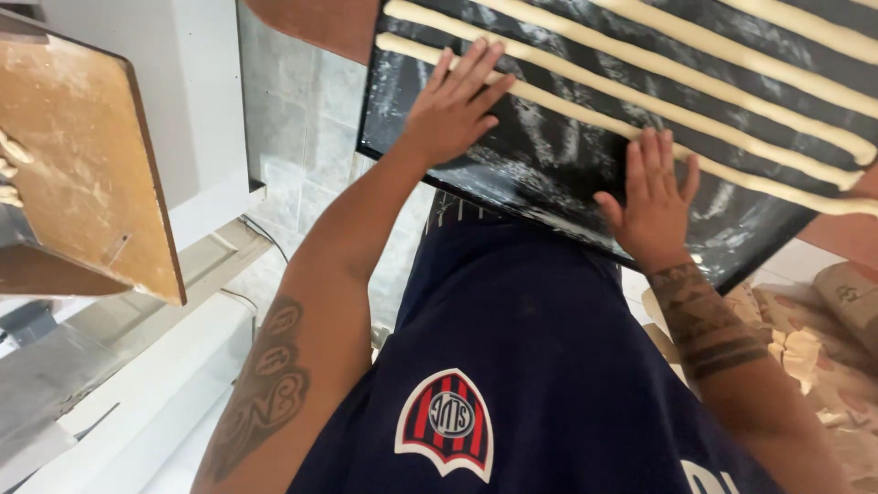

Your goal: The person arranges long, thin strips of dough onto a black baking tray. They pick up each strip from a wooden surface and place it parallel to the others on the tray, adjusting them by hand to fit.

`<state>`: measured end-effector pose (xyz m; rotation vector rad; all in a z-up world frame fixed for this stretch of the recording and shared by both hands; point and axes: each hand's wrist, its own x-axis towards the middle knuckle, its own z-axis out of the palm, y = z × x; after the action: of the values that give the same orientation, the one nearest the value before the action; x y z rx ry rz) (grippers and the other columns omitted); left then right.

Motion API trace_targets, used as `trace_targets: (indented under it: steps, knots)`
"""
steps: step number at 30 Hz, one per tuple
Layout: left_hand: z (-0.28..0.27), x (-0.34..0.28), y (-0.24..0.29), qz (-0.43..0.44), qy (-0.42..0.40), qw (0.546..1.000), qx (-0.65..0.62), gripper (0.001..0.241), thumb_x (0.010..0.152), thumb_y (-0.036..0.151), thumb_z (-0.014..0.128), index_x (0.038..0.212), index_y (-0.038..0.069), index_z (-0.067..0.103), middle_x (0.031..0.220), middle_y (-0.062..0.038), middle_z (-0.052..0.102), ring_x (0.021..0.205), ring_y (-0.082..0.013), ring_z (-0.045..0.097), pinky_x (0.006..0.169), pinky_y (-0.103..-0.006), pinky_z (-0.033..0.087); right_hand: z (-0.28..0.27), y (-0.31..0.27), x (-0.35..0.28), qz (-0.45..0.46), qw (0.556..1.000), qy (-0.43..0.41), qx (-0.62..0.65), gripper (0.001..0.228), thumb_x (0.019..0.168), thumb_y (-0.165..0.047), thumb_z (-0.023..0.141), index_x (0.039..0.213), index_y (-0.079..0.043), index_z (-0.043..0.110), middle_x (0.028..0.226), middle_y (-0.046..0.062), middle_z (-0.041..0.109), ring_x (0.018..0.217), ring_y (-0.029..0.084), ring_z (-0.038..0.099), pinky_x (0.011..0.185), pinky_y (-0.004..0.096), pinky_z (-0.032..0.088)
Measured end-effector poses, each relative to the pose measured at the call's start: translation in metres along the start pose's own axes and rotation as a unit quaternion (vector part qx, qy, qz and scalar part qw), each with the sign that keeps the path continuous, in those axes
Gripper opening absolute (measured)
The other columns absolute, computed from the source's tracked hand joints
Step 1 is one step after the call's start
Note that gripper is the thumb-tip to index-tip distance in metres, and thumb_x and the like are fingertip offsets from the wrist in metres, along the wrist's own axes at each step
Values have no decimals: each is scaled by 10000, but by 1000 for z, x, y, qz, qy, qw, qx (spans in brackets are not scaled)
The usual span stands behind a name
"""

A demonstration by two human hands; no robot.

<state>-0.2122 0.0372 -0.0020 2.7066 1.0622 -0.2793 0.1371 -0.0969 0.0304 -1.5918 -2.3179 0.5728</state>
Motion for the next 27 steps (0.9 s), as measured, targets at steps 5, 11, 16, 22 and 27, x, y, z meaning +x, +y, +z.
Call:
trace_targets:
  steps: [5, 11, 16, 22, 27]
  knots:
    - [-13, -25, -63, -19, -69, 994, 84, 588, 1441, 563, 505, 1709, 267, 74, 1710, -128, 13, 1599, -343, 41, 1334, -547, 122, 8, -21, 9, 65, 998, 9, -13, 721, 1160, -481, 412, 1580, 105, 393, 1645, 317, 359, 1534, 496, 276, 1198, 668, 98]
    - [26, -26, -85, 13, 145, 989, -18, 659, 1256, 608, 363, 1705, 262, 27, 1752, -112, 4, 1646, -345, 82, 1350, -587, 214, 22, -65, 28, 159, 987, 32, -21, 733, 1140, -503, 368, 1574, 87, 397, 1670, 259, 308, 1556, 440, 232, 1208, 656, 114]
    - [11, -31, -85, -61, 93, 994, -18, 726, 1158, 665, 270, 1695, 186, 175, 1723, -144, 61, 1618, -366, 97, 1340, -565, 181, 22, -101, 24, 183, 982, 46, -27, 667, 1124, -431, 442, 1560, 72, 398, 1657, 261, 344, 1557, 425, 255, 1209, 637, 147]
    - [-5, -44, -95, -108, 119, 981, -105, 584, 1100, 246, 659, 1576, 137, 339, 1668, -174, 177, 1576, -378, 155, 1283, -654, 118, 38, -114, 6, 199, 974, 76, -72, 612, 1106, -347, 562, 1545, 59, 433, 1634, 260, 399, 1533, 435, 341, 1197, 605, 199]
    - [-7, -55, -127, -140, 250, 953, -102, 302, 939, 90, 744, 1219, 179, 671, 1478, -140, 446, 1396, -404, 416, 1012, -640, 450, 46, -124, 30, 199, 974, 92, -63, 634, 1032, -261, 702, 1538, 17, 442, 1594, 225, 485, 1495, 386, 422, 1186, 593, 236]
